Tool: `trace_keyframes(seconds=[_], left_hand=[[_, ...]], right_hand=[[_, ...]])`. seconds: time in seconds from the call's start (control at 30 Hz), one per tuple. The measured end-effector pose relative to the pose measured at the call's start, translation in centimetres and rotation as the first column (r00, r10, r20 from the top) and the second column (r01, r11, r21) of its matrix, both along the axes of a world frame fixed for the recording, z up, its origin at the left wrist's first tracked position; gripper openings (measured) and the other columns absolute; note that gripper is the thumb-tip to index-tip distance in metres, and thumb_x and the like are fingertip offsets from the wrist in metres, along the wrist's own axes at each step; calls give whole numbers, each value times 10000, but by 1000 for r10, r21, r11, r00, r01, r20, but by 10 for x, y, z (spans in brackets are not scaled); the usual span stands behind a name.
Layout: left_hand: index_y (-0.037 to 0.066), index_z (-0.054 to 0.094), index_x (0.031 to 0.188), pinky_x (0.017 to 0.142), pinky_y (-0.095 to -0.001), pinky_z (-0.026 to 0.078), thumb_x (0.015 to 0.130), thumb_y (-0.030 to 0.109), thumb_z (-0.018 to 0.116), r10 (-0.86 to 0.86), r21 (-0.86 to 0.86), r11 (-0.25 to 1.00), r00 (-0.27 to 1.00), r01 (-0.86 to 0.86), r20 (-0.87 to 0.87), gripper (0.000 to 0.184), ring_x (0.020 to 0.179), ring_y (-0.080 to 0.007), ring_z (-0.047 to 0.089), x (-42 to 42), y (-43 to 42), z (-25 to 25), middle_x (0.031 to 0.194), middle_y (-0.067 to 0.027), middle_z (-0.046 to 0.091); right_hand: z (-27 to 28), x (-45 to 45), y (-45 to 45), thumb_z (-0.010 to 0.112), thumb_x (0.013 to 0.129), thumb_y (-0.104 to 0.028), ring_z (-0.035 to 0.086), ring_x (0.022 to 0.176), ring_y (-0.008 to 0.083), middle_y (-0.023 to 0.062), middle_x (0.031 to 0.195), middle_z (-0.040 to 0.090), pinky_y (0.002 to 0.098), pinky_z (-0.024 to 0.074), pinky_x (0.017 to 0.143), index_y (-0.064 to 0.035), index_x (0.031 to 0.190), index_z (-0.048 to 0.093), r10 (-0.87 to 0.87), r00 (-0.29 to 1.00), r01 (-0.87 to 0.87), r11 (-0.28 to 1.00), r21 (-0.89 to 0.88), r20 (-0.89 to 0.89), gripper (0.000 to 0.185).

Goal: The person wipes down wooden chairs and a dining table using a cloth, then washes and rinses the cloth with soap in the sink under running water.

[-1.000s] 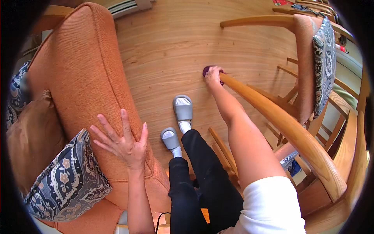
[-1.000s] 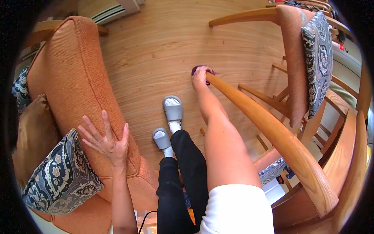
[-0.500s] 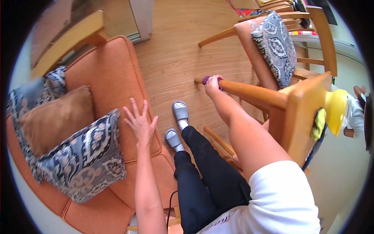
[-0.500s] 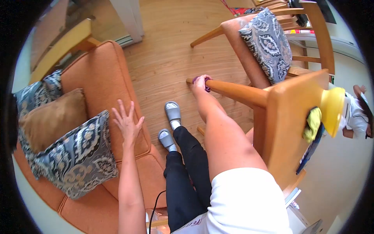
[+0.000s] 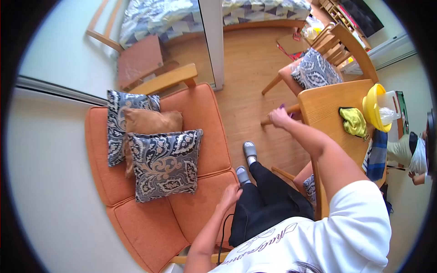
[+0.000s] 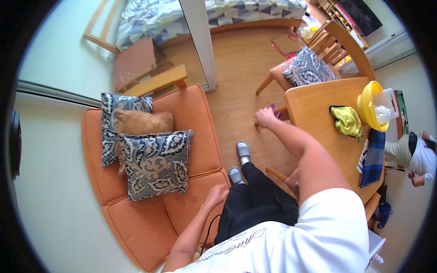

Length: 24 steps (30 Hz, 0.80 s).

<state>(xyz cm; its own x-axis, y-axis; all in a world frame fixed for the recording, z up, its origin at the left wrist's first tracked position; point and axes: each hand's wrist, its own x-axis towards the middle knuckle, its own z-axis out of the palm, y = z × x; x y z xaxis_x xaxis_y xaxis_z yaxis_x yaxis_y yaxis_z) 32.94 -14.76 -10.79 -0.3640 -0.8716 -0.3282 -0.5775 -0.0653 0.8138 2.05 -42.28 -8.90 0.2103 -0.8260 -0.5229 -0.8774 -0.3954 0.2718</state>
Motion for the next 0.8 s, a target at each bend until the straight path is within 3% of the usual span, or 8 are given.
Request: trace_keyframes(seconds=[0.1,0.27,0.37,0.47,0.53,0.6,0.67,0.8], left_hand=[[27,617,916,713,-425,478,772,190,606,-73,61,996,992,68,100,218,835,-342,588,35,36,31,840,-187,594],[23,548,770,680,-408,476,771,169,611,-102,225,971,989,76,107,160,775,-337,576,93,76,114,843,-177,564],[26,537,777,637,-423,459,765,186,620,49,361,932,999,-36,-25,181,736,-352,573,111,92,143,806,-170,565],[23,553,828,666,-421,470,812,269,578,-273,268,934,956,235,112,248,776,-395,589,105,74,195,847,-207,607],[19,568,876,673,-424,470,809,276,572,-113,375,923,993,91,38,265,780,-401,590,106,97,183,868,-214,614],[16,585,924,679,-426,470,806,282,566,75,495,868,996,-40,-52,292,782,-405,591,108,99,183,887,-220,621],[15,587,923,677,-425,470,808,281,565,60,439,898,996,-25,-66,290,779,-401,593,102,95,194,882,-219,622],[14,593,922,674,-421,471,810,277,563,52,364,931,998,-32,-43,287,772,-392,596,100,42,219,874,-217,623]], right_hand=[[113,27,55,542,767,-189,617,814,328,151,846,648,430,435,718,-100,796,657,-52,912,-3,991,133,406,149],[209,-22,198,630,664,-190,534,848,274,126,892,551,395,402,717,-69,723,612,298,891,-315,949,-8,343,136],[241,-59,291,684,645,-107,588,925,319,169,1070,534,410,471,710,-71,914,588,-160,977,83,896,437,143,288],[266,-63,353,757,596,-194,624,890,271,107,924,650,369,500,736,-143,1121,557,-492,871,351,633,689,8,564],[218,-82,427,769,660,-185,593,836,153,49,905,646,309,480,736,-75,1076,591,-946,13,351,308,884,325,465],[149,-81,481,743,697,-115,537,743,112,23,832,624,284,456,688,-11,912,610,-839,-247,403,366,839,484,273],[127,-78,497,698,731,-162,522,712,109,17,775,622,287,459,655,-8,880,627,-723,37,611,563,557,690,226],[162,-59,445,692,736,-173,525,723,115,25,790,624,289,459,667,-10,890,629,-819,49,698,438,567,572,234]])
